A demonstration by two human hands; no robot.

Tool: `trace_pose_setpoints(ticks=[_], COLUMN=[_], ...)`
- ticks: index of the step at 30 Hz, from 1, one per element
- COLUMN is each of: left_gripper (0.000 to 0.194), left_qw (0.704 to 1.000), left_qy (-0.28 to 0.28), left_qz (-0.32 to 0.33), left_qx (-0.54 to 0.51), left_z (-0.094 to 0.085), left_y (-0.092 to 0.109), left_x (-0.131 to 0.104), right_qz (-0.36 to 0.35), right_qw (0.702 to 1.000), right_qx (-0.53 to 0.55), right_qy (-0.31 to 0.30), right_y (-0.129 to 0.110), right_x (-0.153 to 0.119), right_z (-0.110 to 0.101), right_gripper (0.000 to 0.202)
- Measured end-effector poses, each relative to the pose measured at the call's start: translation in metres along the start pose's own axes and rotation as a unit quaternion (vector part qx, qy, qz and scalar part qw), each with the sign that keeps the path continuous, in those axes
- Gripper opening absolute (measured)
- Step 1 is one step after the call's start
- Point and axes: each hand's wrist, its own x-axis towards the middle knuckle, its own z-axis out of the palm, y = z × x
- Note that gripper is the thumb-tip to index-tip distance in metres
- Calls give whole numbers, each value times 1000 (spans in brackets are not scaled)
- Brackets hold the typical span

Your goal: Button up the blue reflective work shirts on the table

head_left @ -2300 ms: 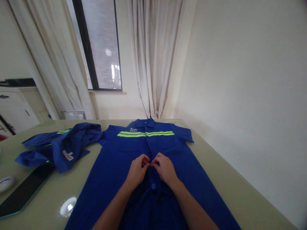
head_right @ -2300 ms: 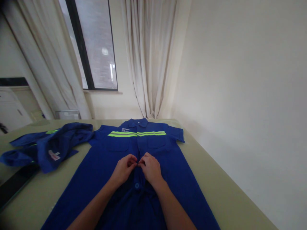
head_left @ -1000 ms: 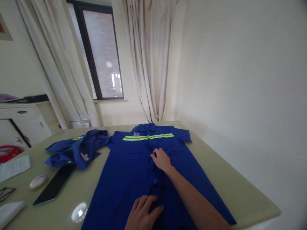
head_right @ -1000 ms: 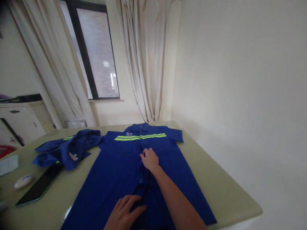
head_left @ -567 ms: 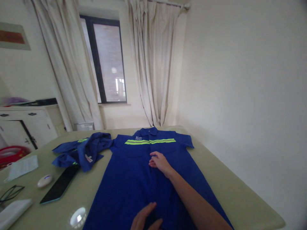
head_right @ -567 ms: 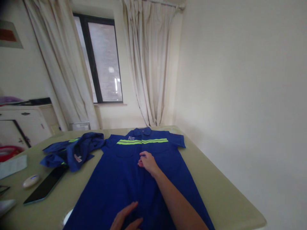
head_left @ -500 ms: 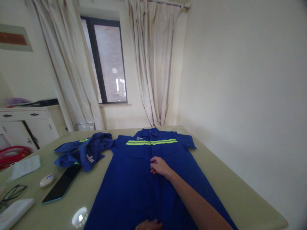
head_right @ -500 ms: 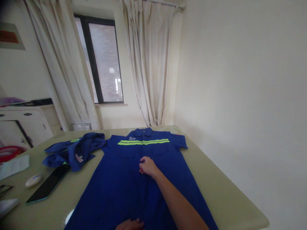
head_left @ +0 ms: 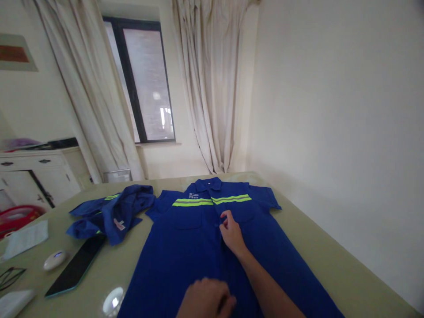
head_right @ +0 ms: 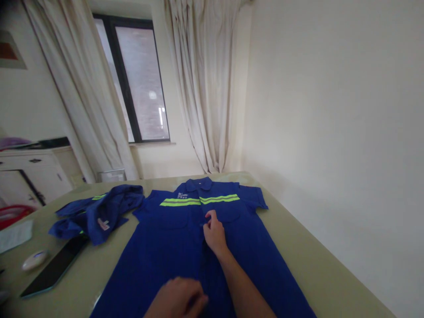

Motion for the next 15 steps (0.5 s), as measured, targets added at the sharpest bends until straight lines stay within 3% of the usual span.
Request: trace_pose_setpoints(ticks=[3,5,7,10,15], left_gripper=[21,24,25,23,18], left_qw=[991,986,983,983,982], left_qy=[50,73,91,110,129], left_qz=[-123,-148,-156,-146,-133], left_qx=[23,27,26,25,-47], left_z=[-29,-37,-34,-18,-3], left_y=[-15,-25,-34,-43,-57], left_x=[63,98,120,131,125], right_qz=[-18,-17,-11,2,36], right_qw=[1000,999,998,996,989], right_qx=[11,26,54,93,141], right_qy=[-12,-15,-12,-8,-17], right_y=[4,6,9,15,19], right_x=[3,4,5,4,3], right_z=[-2,-1,1,3,3], right_gripper=[26,26,24,20,16])
